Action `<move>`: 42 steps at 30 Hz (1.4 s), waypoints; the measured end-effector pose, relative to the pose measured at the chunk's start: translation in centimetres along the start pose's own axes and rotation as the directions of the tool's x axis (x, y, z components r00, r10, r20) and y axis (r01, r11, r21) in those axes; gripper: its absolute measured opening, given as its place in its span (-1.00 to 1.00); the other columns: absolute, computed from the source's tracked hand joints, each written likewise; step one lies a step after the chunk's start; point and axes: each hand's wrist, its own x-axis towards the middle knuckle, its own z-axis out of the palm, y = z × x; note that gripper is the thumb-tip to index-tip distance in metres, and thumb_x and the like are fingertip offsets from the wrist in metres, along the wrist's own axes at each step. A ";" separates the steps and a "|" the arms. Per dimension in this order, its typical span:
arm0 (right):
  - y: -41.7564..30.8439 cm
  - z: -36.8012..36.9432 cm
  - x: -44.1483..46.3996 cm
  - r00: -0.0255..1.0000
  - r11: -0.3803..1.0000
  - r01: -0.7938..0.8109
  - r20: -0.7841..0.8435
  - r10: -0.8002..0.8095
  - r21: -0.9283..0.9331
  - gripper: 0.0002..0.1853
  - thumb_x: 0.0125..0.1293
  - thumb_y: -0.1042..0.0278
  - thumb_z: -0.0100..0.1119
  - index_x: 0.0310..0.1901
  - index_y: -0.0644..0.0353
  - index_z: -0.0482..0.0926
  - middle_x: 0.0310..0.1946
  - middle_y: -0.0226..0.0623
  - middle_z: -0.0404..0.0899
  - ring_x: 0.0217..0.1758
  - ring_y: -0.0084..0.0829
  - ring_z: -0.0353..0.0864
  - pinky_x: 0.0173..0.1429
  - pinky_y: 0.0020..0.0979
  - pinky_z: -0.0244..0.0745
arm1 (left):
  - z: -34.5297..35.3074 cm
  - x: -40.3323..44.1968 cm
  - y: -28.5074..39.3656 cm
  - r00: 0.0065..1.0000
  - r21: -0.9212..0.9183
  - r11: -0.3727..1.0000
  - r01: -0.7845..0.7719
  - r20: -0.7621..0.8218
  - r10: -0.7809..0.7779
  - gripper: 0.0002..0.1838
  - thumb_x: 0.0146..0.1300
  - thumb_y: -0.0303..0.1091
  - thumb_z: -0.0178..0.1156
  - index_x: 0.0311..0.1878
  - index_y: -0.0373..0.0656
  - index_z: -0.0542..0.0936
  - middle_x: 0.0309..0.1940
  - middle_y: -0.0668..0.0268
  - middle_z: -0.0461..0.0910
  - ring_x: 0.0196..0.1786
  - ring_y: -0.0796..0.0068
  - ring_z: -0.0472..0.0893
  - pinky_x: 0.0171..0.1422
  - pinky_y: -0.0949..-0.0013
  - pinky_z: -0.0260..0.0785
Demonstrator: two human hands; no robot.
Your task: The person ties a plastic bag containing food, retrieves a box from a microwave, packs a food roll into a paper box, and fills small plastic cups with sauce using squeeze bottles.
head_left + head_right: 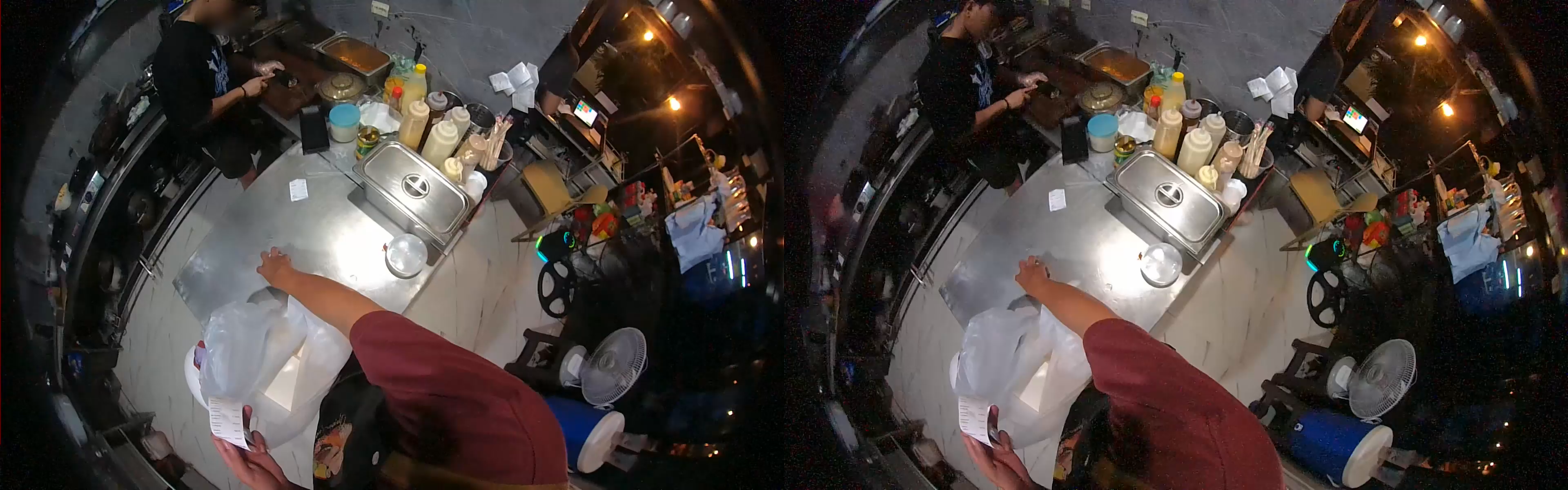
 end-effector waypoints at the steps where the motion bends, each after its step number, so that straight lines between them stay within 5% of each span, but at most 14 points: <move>1: 0.6 0.0 -1.2 0.999 0.999 0.033 0.001 -0.033 -0.026 -0.54 0.29 0.25 0.41 0.25 -0.16 0.72 0.37 -0.10 0.45 0.47 0.23 0.42 0.33 0.25 0.58 | 0.7 -0.6 0.1 0.997 -0.005 0.999 0.033 -0.071 -0.033 -0.06 0.38 0.24 0.41 0.61 -0.21 0.37 0.46 0.04 0.53 0.39 0.09 0.61 0.24 0.15 0.58; 4: 1.6 -3.8 -4.1 0.965 0.949 0.254 0.113 -0.236 -0.188 -0.45 0.19 0.14 0.52 0.23 0.03 0.71 0.29 0.05 0.57 0.45 0.14 0.50 0.44 0.17 0.51 | -0.3 -1.0 -0.7 1.000 -0.007 1.000 -0.017 0.004 0.017 -0.29 0.67 0.01 0.03 0.66 -0.26 0.18 0.53 -0.01 0.42 0.49 0.03 0.56 -0.09 0.49 0.40; 6: 1.8 -8.8 -6.7 0.931 0.927 0.364 0.058 -0.360 -0.086 -0.15 -0.03 0.18 0.68 0.32 0.30 0.56 0.38 0.15 0.54 0.48 0.21 0.47 0.57 0.08 0.39 | -0.2 -1.0 -0.6 0.998 -0.072 0.997 -0.023 0.063 0.028 -0.32 0.67 -0.06 0.02 0.63 -0.29 0.20 0.42 -0.04 0.52 0.44 0.07 0.58 -0.02 0.47 0.41; 7: 1.1 -11.8 -9.2 0.922 0.924 0.377 -0.074 -0.381 -0.059 -0.07 -0.04 0.23 0.68 0.39 0.34 0.46 0.33 0.15 0.54 0.46 0.18 0.47 0.54 0.02 0.40 | 0.6 -0.9 0.0 0.997 -0.091 0.996 -0.011 0.077 0.018 -0.33 0.66 -0.06 0.02 0.60 -0.32 0.22 0.37 -0.07 0.57 0.39 0.12 0.61 -0.03 0.48 0.41; 8: -0.3 -17.9 -12.3 0.878 0.878 0.477 -0.018 -0.478 -0.042 -0.06 -0.03 0.29 0.65 0.42 0.29 0.42 0.27 0.14 0.53 0.41 0.15 0.47 0.48 -0.01 0.45 | 1.4 -0.8 0.7 0.996 -0.111 0.994 0.001 0.090 0.009 -0.34 0.66 -0.05 0.02 0.57 -0.35 0.25 0.31 -0.09 0.61 0.34 0.17 0.64 -0.05 0.49 0.40; 9: -1.9 -22.6 -15.7 0.893 0.889 0.443 -0.144 -0.426 0.115 -0.15 -0.02 0.35 0.63 0.37 0.23 0.47 0.20 0.09 0.51 0.36 0.11 0.49 0.42 -0.03 0.48 | 2.7 -0.3 1.3 1.000 -0.104 0.995 -0.001 -0.001 0.000 -0.45 0.58 0.03 0.13 0.30 -0.29 0.42 0.14 -0.30 0.68 -0.27 0.50 0.53 -0.21 0.45 0.33; 14: -8.6 -35.6 -27.0 0.838 0.828 0.543 -0.161 -0.521 0.144 -0.29 0.13 0.42 0.54 0.37 0.13 0.53 0.14 -0.03 0.51 0.15 0.04 0.62 0.30 -0.14 0.54 | 2.2 0.7 0.9 1.000 -0.171 0.985 -0.027 0.009 0.029 -0.56 0.62 0.01 0.07 0.18 -0.22 0.41 0.15 -0.34 0.68 -0.42 0.58 0.36 -0.29 0.47 0.26; 19: -10.7 -33.2 -32.0 0.805 0.804 0.565 0.089 -0.587 0.186 -0.23 0.11 0.42 0.55 0.38 0.21 0.45 0.12 -0.03 0.54 0.24 0.07 0.59 0.32 -0.09 0.56 | 0.9 0.8 -0.1 1.000 -0.253 0.967 -0.008 0.003 0.009 -0.61 0.63 -0.04 0.04 0.14 -0.23 0.39 0.21 -0.33 0.65 -0.27 0.46 0.57 -0.29 0.45 0.29; 25: -7.8 -22.0 -33.5 0.876 0.911 0.405 0.255 -0.409 0.071 -0.15 -0.02 0.43 0.62 0.33 0.38 0.39 0.19 0.09 0.52 0.32 0.14 0.54 0.39 -0.04 0.55 | 0.9 0.7 0.5 1.000 -0.256 0.967 -0.006 0.022 0.012 -0.55 0.64 -0.02 0.08 0.16 -0.28 0.37 0.34 -0.30 0.55 0.28 0.03 0.69 -0.26 0.41 0.35; 32: -4.7 -13.8 -31.8 0.880 0.878 0.450 0.089 -0.467 0.161 -0.08 -0.06 0.41 0.66 0.36 0.35 0.37 0.31 0.17 0.47 0.43 0.23 0.45 0.46 0.02 0.50 | 0.3 0.8 0.7 0.997 -0.266 0.964 0.012 0.071 0.007 -0.55 0.62 -0.02 0.10 0.19 -0.27 0.38 0.28 -0.41 0.58 0.09 0.18 0.73 -0.25 0.44 0.36; 35: -6.1 -18.2 -33.6 0.872 0.873 0.480 0.065 -0.486 0.083 -0.21 0.03 0.41 0.63 0.31 0.35 0.45 0.20 0.15 0.54 0.30 0.19 0.58 0.33 -0.02 0.61 | -0.6 1.0 -0.2 0.994 -0.292 0.956 0.019 0.108 0.013 -0.56 0.62 -0.03 0.10 0.20 -0.25 0.39 0.24 -0.44 0.60 -0.06 0.26 0.71 -0.25 0.45 0.36; 38: -9.6 -25.3 -33.6 0.843 0.876 0.442 0.245 -0.479 0.192 -0.42 0.18 0.40 0.57 0.25 0.21 0.60 0.03 -0.03 0.69 0.14 0.03 0.73 0.24 -0.02 0.64 | -1.1 0.8 -0.6 0.996 -0.320 0.947 0.023 0.091 0.007 -0.58 0.62 -0.04 0.09 0.19 -0.24 0.39 0.22 -0.44 0.61 -0.17 0.33 0.66 -0.26 0.43 0.36; 41: -13.4 -27.8 -31.5 0.869 0.774 0.480 -0.107 -0.483 0.413 -0.59 0.30 0.35 0.50 0.17 0.15 0.69 -0.19 -0.14 0.74 -0.09 -0.06 0.79 0.07 -0.07 0.68 | -0.8 0.7 -0.6 0.997 -0.322 0.947 -0.006 0.070 0.030 -0.60 0.63 -0.06 0.08 0.18 -0.24 0.40 0.24 -0.44 0.60 -0.15 0.32 0.67 -0.26 0.41 0.36; 42: -15.5 -29.4 -30.4 0.833 0.767 0.553 -0.183 -0.523 0.325 -0.59 0.30 0.35 0.47 0.19 0.11 0.71 -0.18 -0.16 0.76 -0.15 -0.10 0.78 0.00 -0.12 0.69 | -0.8 0.7 -0.8 0.997 -0.322 0.946 -0.019 0.066 0.042 -0.60 0.63 -0.06 0.07 0.18 -0.25 0.40 0.24 -0.44 0.60 -0.13 0.31 0.68 -0.27 0.41 0.35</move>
